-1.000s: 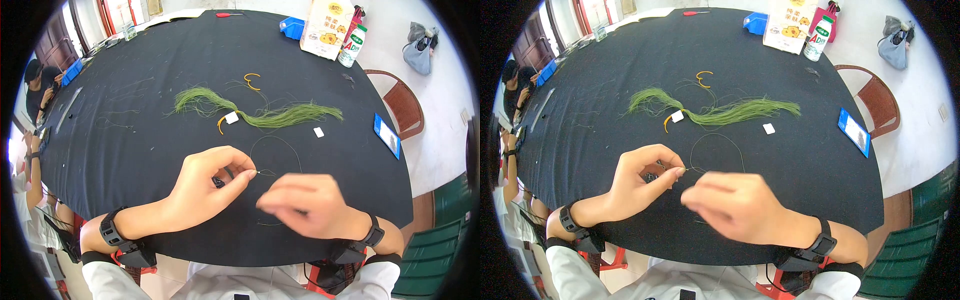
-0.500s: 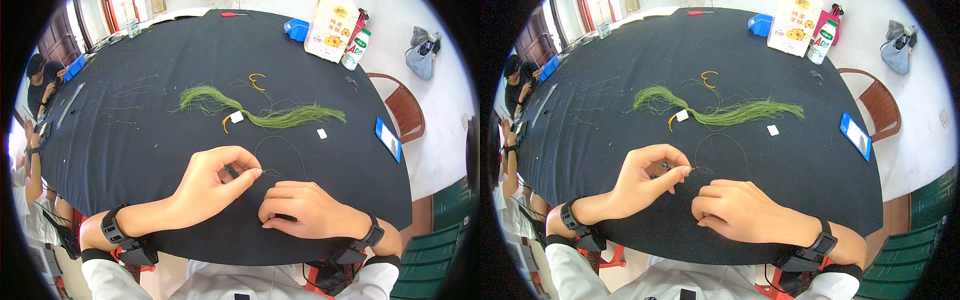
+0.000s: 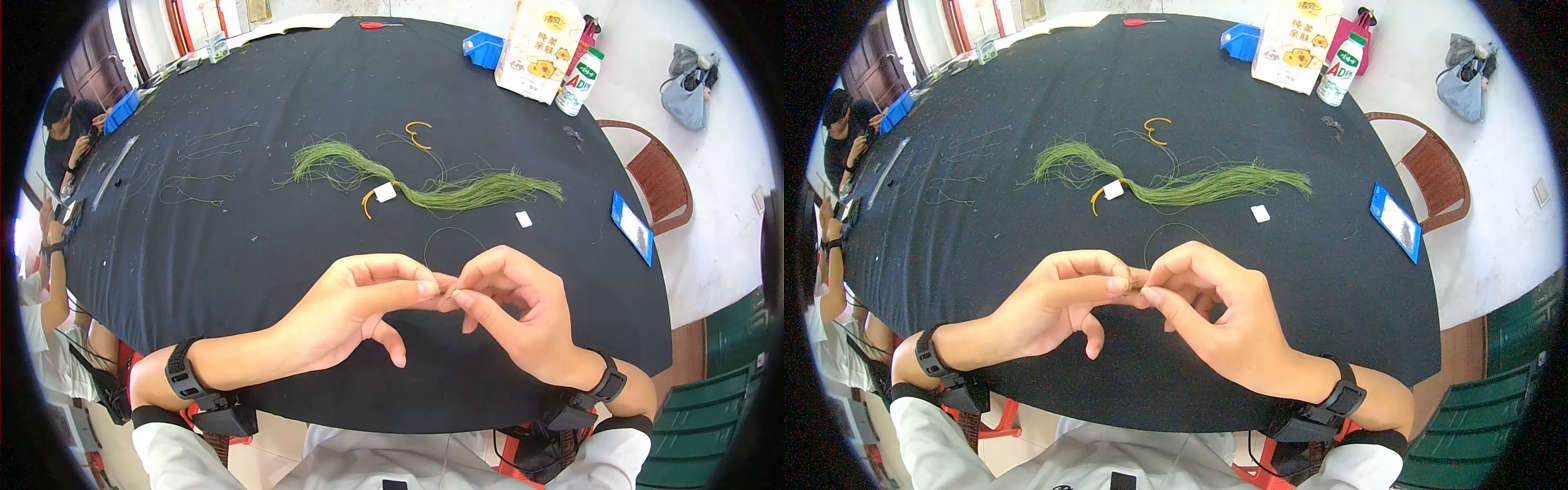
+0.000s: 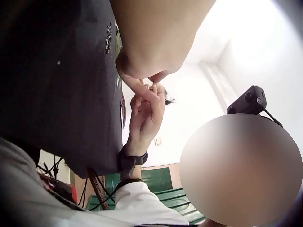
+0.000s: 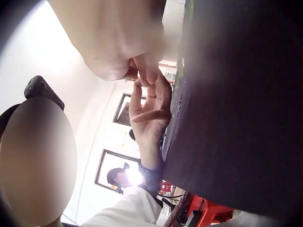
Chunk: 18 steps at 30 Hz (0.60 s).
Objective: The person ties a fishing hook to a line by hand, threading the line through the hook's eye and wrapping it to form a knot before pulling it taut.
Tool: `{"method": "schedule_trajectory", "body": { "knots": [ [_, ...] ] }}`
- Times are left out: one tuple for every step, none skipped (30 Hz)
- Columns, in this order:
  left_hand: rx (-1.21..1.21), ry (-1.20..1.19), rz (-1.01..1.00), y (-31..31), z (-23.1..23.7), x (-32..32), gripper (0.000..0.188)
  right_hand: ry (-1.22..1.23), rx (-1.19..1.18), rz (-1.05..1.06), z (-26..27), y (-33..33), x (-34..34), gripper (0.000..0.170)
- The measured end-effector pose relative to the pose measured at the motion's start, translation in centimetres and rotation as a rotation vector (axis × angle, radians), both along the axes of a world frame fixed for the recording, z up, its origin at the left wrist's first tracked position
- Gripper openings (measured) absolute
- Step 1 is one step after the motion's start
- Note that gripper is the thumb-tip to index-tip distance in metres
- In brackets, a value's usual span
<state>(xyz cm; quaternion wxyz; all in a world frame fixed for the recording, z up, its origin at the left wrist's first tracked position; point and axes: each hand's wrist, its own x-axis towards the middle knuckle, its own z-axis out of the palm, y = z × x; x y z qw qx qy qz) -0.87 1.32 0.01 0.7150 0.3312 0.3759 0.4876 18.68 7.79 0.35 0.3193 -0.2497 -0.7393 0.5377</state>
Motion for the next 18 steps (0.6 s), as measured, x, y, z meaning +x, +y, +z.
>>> {"method": "schedule_trajectory", "body": {
  "knots": [
    [-0.012, -0.02, -0.027, 0.04, -0.1, -0.09, 0.014, -0.008, 0.007, -0.005, 0.05, -0.03, 0.02, 0.008],
    [-0.023, -0.041, -0.054, 0.09, -0.25, -0.26, 0.016, -0.016, 0.014, -0.009, 0.13, -0.06, 0.04, 0.007],
    [-0.035, -0.062, -0.08, 0.1, -0.32, -0.34, 0.019, -0.024, 0.02, -0.014, 0.18, -0.1, 0.07, 0.007],
    [-0.042, -0.073, -0.093, 0.09, -0.3, -0.29, 0.019, -0.024, 0.028, -0.015, 0.16, -0.14, 0.06, 0.007],
    [-0.05, -0.084, -0.106, 0.05, -0.26, -0.22, 0.019, -0.025, 0.036, -0.015, 0.13, -0.21, 0.02, 0.007],
    [-0.058, -0.095, -0.118, 0.0, -0.26, -0.18, 0.019, -0.026, 0.044, -0.016, 0.11, -0.24, -0.01, 0.006],
    [-0.061, -0.099, -0.12, -0.04, -0.29, -0.19, 0.019, -0.041, 0.07, -0.019, 0.14, -0.26, -0.02, 0.006],
    [-0.065, -0.103, -0.121, -0.08, -0.33, -0.19, 0.019, -0.057, 0.095, -0.022, 0.21, -0.25, 0.01, 0.006],
    [-0.068, -0.106, -0.123, -0.12, -0.37, -0.19, 0.019, -0.072, 0.121, -0.025, 0.24, -0.23, 0.03, 0.006],
    [-0.071, -0.098, -0.101, -0.15, -0.39, -0.08, 0.018, -0.059, 0.139, -0.027, 0.13, -0.18, 0.01, 0.006],
    [-0.074, -0.089, -0.08, -0.15, -0.39, 0.11, 0.016, -0.046, 0.157, -0.028, -0.06, -0.09, -0.02, 0.006],
    [-0.078, -0.081, -0.059, -0.18, -0.42, 0.22, 0.015, -0.034, 0.175, -0.03, -0.17, -0.03, -0.03, 0.006],
    [-0.075, -0.086, -0.053, -0.19, -0.53, 0.22, 0.015, -0.029, 0.185, -0.028, -0.17, -0.01, -0.04, 0.005],
    [-0.074, -0.092, -0.047, -0.17, -0.73, 0.19, 0.014, -0.024, 0.195, -0.025, -0.15, 0.02, -0.05, 0.005],
    [-0.072, -0.098, -0.041, -0.15, -0.89, 0.17, 0.014, -0.02, 0.204, -0.023, -0.15, 0.05, -0.05, 0.005],
    [-0.061, -0.09, -0.041, -0.15, -0.96, 0.14, 0.014, -0.027, 0.219, -0.025, -0.13, 0.06, -0.03, 0.005],
    [-0.05, -0.082, -0.04, -0.14, -1.03, 0.09, 0.013, -0.034, 0.234, -0.028, -0.12, 0.06, -0.01, 0.005],
    [-0.039, -0.074, -0.04, -0.13, -1.06, 0.08, 0.013, -0.041, 0.25, -0.031, -0.1, 0.07, 0.01, 0.005]
  ]
}}
